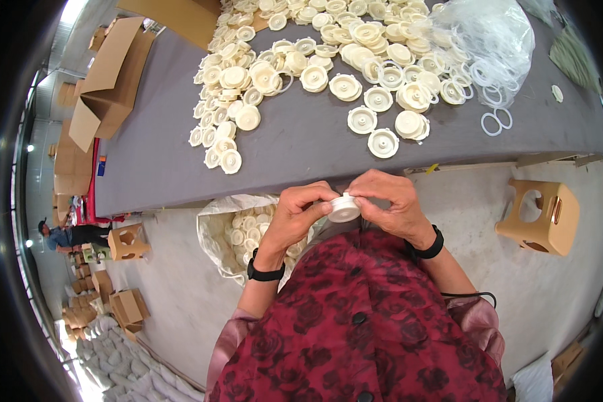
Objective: Assembling plastic components by fitting a white plastic ring onto a white cap.
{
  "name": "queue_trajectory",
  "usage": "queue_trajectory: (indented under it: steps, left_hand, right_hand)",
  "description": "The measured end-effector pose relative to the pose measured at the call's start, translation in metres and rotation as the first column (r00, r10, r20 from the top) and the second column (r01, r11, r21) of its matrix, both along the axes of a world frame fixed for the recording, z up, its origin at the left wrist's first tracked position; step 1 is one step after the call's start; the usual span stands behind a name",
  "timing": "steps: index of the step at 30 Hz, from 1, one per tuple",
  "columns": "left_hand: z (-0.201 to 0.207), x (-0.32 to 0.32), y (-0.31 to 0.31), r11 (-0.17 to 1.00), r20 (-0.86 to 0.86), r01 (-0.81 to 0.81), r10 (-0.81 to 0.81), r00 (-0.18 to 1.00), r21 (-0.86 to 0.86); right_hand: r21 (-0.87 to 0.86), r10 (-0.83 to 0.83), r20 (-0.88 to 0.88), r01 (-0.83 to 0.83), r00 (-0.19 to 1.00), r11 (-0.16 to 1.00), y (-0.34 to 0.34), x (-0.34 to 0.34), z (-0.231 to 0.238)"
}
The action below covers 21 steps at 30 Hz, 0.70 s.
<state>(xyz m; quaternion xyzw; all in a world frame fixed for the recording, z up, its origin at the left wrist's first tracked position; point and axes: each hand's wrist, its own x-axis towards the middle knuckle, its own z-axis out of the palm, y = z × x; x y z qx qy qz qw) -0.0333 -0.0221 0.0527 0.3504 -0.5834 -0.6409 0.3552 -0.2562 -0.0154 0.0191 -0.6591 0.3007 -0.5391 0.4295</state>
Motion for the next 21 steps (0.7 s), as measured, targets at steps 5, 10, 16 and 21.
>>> queue_trajectory:
  steps: [5,10,16,21]
  left_hand:
    - [0.002,0.001,-0.001,0.989,0.228,0.116,-0.092,0.969,-0.096]
    - [-0.002,0.005,-0.004,0.991,0.325,0.105,-0.074,0.943,-0.081]
    - [-0.024,-0.002,0.004,0.966,-0.256,-0.051,0.117,0.96,0.252]
    - [-0.053,-0.003,0.021,0.932,-0.443,-0.068,0.233,0.866,0.356]
  right_hand:
    - [-0.012,0.003,-0.098,-0.004,0.995,1.0,0.003,0.006,0.008]
    - [-0.048,0.016,-0.311,-0.032,0.95,0.998,0.001,0.006,0.006]
    - [0.31,-0.084,0.206,0.016,0.975,0.951,0.009,0.007,0.005]
    - [0.278,-0.13,0.262,0.054,0.956,0.959,0.013,0.014,0.0]
